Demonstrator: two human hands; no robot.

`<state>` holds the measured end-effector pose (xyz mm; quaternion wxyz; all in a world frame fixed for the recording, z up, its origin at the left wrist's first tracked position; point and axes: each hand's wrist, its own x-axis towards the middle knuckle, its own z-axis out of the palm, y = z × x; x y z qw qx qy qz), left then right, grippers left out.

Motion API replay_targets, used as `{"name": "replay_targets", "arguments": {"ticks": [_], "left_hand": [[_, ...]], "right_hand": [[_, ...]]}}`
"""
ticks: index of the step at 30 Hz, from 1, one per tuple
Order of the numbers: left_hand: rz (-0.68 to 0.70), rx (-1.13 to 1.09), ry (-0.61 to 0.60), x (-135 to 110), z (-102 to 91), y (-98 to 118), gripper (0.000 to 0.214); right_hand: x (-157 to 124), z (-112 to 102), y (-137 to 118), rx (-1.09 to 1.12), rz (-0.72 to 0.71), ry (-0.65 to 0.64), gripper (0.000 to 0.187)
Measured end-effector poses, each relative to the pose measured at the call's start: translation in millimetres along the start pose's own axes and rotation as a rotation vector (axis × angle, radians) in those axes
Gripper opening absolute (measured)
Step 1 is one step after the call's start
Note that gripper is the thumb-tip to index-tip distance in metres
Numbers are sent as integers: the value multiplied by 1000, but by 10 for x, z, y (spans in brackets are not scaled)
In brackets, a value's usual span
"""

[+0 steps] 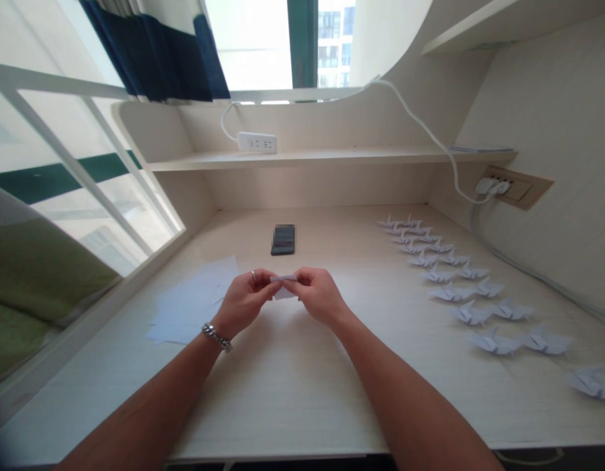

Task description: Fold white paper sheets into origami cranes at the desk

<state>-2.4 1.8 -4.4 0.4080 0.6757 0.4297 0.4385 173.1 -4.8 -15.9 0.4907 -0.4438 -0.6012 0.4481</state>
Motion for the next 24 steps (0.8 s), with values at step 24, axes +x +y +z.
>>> {"name": "replay_targets", "arguments": {"ticks": [24], "left_hand": [[-26, -189, 153, -43, 70, 129, 28]], "right_hand": [[-95, 113, -32, -23, -188, 167, 17]]}}
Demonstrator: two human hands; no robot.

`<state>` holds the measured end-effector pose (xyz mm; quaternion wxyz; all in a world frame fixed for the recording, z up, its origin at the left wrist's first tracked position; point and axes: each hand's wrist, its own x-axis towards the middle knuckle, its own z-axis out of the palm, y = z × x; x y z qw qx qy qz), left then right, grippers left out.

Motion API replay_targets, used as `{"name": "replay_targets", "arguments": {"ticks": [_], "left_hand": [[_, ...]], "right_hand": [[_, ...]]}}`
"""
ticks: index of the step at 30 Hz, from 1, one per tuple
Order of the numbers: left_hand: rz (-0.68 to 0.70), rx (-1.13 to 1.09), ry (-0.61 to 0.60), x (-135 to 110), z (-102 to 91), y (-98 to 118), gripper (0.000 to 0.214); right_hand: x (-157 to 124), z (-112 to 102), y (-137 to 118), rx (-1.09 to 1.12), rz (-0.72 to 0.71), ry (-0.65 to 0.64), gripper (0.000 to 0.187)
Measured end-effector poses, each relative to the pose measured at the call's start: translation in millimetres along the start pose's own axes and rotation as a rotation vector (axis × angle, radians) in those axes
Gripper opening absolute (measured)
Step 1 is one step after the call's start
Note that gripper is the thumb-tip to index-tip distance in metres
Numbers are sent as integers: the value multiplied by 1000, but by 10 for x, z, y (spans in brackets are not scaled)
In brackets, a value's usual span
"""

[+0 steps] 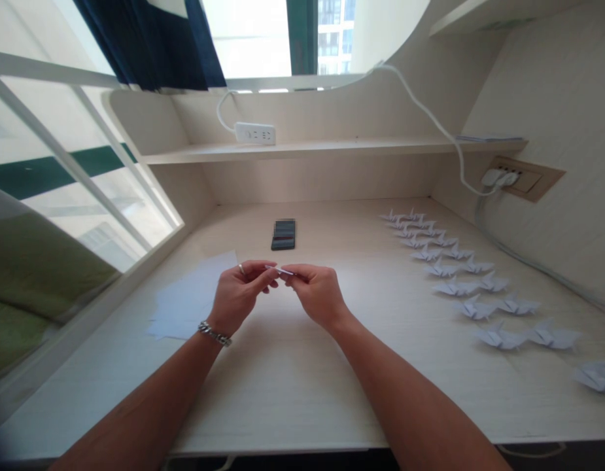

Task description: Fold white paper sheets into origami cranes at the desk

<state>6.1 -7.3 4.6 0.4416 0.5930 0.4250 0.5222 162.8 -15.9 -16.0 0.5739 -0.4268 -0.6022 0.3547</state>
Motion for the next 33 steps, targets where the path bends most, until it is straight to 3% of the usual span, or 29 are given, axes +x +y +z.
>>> {"name": "replay_targets", "arguments": {"ticks": [3, 9, 17, 24, 33], "left_hand": [[20, -4, -6, -1, -7, -1, 27], [73, 45, 21, 9, -47, -60, 28], [157, 171, -11, -22, -43, -55, 28], [171, 167, -50, -20, -56, -62, 25], [167, 157, -59, -20, -53, -54, 24]], "right_hand": [[3, -2, -12, 14, 5, -8, 19], [-1, -17, -78, 83, 62, -148, 32], [50, -61, -61, 208, 260, -228, 35], [55, -72, -102, 280, 351, -230, 34], [49, -68, -103, 277, 347, -237, 36]]}}
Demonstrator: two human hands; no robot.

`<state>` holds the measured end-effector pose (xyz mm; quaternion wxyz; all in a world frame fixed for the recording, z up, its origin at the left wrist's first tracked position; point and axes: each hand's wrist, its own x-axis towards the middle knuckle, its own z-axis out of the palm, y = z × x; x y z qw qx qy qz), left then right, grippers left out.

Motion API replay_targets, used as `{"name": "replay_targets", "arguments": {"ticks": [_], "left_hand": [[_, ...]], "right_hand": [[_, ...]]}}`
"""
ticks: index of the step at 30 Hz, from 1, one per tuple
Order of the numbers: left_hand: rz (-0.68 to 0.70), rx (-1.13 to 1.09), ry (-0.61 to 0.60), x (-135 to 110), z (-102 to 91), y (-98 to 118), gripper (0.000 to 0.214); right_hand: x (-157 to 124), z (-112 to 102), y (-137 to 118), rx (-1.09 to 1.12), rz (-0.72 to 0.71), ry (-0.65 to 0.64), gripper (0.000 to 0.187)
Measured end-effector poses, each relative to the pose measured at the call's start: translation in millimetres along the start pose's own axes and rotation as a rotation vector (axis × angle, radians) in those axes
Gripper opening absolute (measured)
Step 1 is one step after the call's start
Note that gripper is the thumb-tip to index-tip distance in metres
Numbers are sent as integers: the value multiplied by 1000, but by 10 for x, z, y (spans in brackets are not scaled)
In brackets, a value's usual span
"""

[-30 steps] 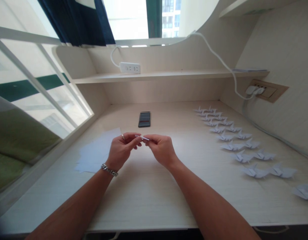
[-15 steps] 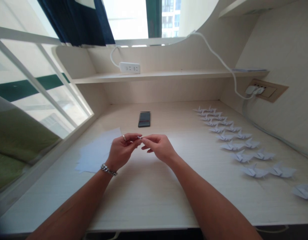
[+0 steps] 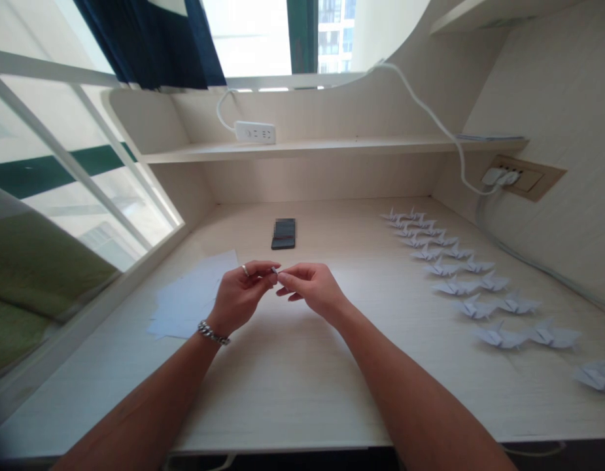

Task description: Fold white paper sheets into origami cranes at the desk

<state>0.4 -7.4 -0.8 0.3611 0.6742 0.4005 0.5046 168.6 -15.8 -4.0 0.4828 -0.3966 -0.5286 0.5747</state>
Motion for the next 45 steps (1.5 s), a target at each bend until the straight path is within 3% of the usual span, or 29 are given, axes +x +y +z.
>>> {"name": "replay_targets", "arguments": {"ticks": [10, 13, 19, 26, 31, 35, 38, 45], "left_hand": [[-8, -35, -32, -10, 4, 2, 24], [-41, -52, -22, -15, 30, 13, 25], [-76, -9, -1, -24, 84, -44, 27], [-142, -73, 40, -2, 128, -75, 35], [-188, -232, 57, 35, 120, -59, 37], [-154, -231, 39, 44, 87, -45, 38], [-108, -208, -3, 32, 79, -30, 39], [-47, -180, -42, -11, 78, 1, 28]], "right_hand": [[4, 10, 16, -48, -30, -2, 36], [-17, 46, 46, -210, -133, 54, 31], [-70, 124, 77, -722, -347, 312, 25], [-82, 171, 102, -865, -562, 392, 24], [-73, 154, 110, -693, -604, 281, 23], [2, 59, 100, -314, -402, 334, 26], [61, -12, 88, -94, -213, 265, 32], [48, -25, 38, 95, -45, 114, 35]]}}
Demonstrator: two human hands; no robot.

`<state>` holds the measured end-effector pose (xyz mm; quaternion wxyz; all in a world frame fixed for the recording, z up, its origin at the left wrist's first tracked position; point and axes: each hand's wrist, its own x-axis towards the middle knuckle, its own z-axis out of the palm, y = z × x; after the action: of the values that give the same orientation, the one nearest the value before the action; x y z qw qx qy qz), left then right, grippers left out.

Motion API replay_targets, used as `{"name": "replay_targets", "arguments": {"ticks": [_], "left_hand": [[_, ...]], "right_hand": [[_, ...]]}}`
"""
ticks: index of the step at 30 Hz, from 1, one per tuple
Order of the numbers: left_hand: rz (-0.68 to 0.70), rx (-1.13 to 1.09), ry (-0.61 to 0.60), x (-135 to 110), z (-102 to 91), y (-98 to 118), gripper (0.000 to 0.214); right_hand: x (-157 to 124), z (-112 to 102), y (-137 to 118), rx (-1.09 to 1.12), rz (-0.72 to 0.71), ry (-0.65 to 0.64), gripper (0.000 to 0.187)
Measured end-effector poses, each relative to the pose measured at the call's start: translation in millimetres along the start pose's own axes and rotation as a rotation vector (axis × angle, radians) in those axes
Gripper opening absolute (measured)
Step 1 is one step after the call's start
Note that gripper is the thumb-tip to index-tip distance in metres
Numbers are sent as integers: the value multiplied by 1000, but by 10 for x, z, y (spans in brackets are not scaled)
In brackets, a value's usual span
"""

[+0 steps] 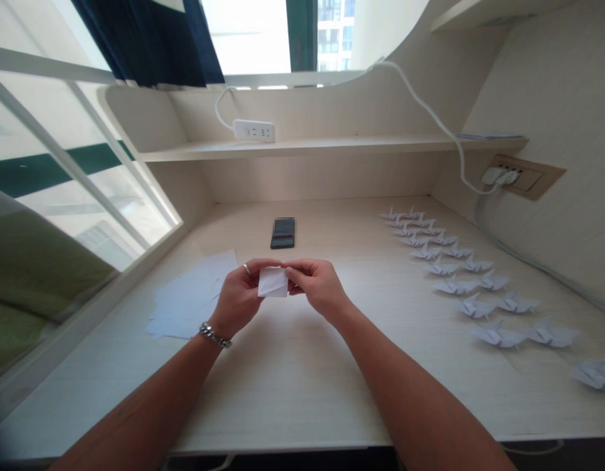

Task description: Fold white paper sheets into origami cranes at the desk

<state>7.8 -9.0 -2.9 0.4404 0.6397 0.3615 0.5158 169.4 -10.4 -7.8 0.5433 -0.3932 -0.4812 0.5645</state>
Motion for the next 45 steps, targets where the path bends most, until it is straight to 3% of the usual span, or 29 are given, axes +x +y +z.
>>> {"name": "replay_targets", "arguments": {"ticks": [5, 11, 25, 31, 45], "left_hand": [[63, 62, 20, -18, -19, 22, 20], [25, 133, 77, -13, -8, 40, 17], [-76, 2, 48, 1, 19, 23, 27], [-103, 50, 68, 3, 24, 68, 25], [-111, 5, 56, -4, 13, 77, 21]], "right_hand": [[-4, -18, 24, 13, 44, -105, 32], [-4, -7, 35, 19, 22, -58, 30], [-13, -11, 37, 85, 68, -50, 30], [-18, -6, 10, 119, 64, -43, 28], [-17, -36, -10, 127, 159, -133, 29]]}}
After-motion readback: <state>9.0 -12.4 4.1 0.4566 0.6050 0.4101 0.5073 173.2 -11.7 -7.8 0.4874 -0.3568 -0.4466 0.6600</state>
